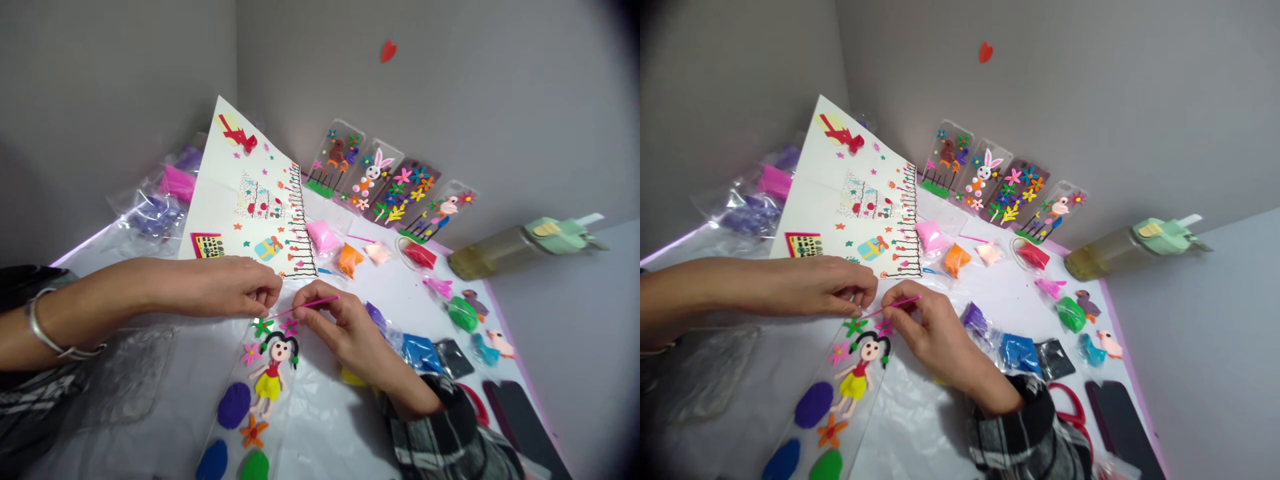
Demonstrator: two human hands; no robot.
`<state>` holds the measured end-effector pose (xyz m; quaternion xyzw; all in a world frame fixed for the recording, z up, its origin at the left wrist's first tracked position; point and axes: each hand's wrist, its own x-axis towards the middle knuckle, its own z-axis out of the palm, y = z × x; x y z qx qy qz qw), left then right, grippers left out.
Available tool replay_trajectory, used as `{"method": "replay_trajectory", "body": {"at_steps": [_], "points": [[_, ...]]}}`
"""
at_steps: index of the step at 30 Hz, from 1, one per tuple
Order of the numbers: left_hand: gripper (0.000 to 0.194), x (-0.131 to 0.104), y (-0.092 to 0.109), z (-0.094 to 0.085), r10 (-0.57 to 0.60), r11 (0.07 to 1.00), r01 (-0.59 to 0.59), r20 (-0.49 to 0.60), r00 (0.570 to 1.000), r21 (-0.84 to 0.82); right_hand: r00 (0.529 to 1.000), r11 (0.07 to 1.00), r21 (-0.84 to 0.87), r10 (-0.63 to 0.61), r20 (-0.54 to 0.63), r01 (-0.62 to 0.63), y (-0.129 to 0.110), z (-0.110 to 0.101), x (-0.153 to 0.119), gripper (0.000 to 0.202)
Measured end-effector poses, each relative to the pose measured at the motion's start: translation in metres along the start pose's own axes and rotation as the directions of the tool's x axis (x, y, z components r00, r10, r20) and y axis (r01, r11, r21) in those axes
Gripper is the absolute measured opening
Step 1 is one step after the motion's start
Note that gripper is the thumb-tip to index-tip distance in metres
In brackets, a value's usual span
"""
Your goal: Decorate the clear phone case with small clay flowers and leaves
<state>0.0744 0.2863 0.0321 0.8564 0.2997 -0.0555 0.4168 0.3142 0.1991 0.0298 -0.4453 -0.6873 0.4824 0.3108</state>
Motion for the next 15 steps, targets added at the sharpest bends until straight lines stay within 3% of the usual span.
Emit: {"method": "replay_trajectory", "body": {"at_steps": [6, 15], "points": [[0.014, 0.000, -0.003, 0.000, 0.015, 1.000, -0.015, 0.005, 1.000, 0.020, 0.999, 1.000, 0.014, -0.022, -0.043, 0.023, -0.007, 0.004, -0.002, 0.013], [0.015, -0.003, -0.008, -0.003, 0.036, 0.999, -0.036, 0.015, 0.999, -0.035, 0.997, 0.998, 0.050, 0.039, -0.064, -0.036, -0.002, 0.011, -0.004, 0.015]]}}
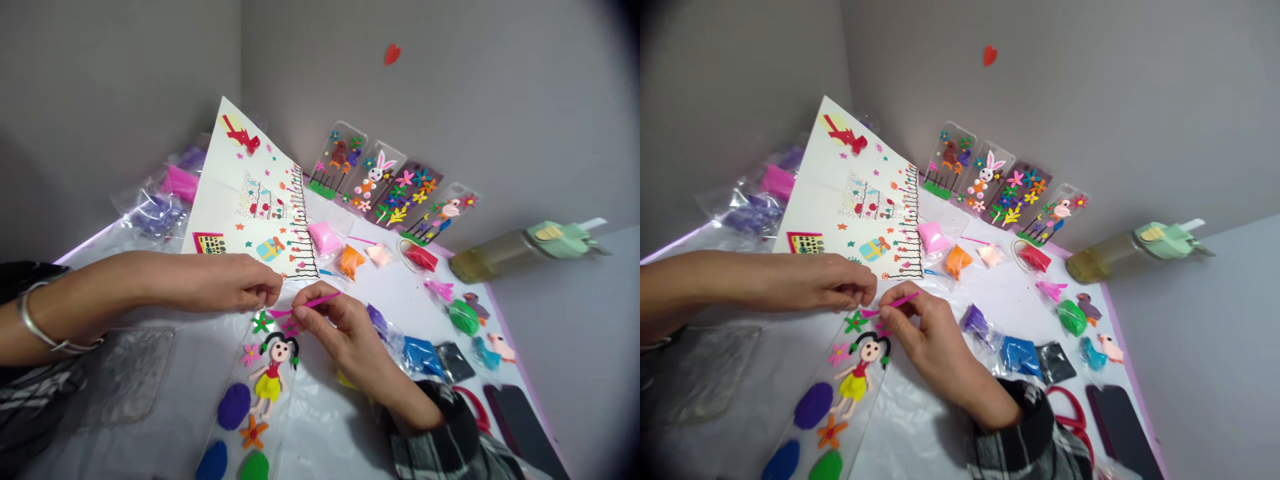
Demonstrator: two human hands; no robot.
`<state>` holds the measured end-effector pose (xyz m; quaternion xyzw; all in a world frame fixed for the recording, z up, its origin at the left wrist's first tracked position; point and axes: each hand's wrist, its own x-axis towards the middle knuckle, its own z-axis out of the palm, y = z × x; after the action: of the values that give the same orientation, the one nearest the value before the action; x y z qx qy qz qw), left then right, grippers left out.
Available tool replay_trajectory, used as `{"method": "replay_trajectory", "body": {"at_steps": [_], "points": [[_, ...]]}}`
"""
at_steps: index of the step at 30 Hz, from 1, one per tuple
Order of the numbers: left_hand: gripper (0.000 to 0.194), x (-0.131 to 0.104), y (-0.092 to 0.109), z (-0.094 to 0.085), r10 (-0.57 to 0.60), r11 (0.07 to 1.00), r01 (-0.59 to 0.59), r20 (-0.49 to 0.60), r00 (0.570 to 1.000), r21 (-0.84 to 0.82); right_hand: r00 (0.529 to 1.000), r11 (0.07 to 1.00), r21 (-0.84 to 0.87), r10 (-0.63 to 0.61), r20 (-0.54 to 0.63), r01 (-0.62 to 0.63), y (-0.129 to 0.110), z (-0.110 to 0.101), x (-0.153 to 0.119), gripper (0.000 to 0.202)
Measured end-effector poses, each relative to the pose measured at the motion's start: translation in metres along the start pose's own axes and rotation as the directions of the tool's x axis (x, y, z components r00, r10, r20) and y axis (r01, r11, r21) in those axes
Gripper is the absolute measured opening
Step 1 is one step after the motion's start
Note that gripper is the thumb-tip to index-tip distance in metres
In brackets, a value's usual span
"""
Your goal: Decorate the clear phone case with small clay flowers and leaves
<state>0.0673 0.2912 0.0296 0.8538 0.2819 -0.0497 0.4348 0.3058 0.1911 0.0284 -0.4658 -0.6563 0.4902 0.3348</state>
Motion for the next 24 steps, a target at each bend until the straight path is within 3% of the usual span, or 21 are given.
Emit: {"method": "replay_trajectory", "body": {"at_steps": [3, 9, 14, 20, 24], "points": [[0.012, -0.003, 0.001, -0.003, -0.030, 0.999, 0.030, 0.020, 0.999, -0.017, 1.000, 1.000, -0.001, -0.008, -0.006, 0.008, 0.003, 0.001, 0.000, 0.014], [0.020, -0.010, 0.018, -0.006, -0.206, 0.974, 0.197, 0.078, 0.975, 0.112, 0.999, 0.999, -0.012, -0.037, -0.039, 0.036, 0.006, 0.000, 0.000, 0.013], [0.019, -0.009, 0.020, 0.000, -0.177, 0.969, 0.168, 0.035, 0.984, 0.182, 0.998, 0.999, -0.018, -0.042, -0.040, 0.041, 0.007, 0.000, 0.001, 0.013], [0.024, -0.009, 0.035, -0.001, -0.226, 0.939, 0.209, 0.031, 0.974, 0.275, 0.998, 0.998, -0.037, -0.052, -0.042, 0.051, 0.006, -0.001, 0.001, 0.012], [0.024, -0.011, 0.035, 0.002, -0.148, 0.952, 0.136, 0.023, 0.989, 0.273, 0.998, 0.997, -0.051, -0.056, -0.040, 0.054, 0.005, -0.001, 0.001, 0.013]]}}
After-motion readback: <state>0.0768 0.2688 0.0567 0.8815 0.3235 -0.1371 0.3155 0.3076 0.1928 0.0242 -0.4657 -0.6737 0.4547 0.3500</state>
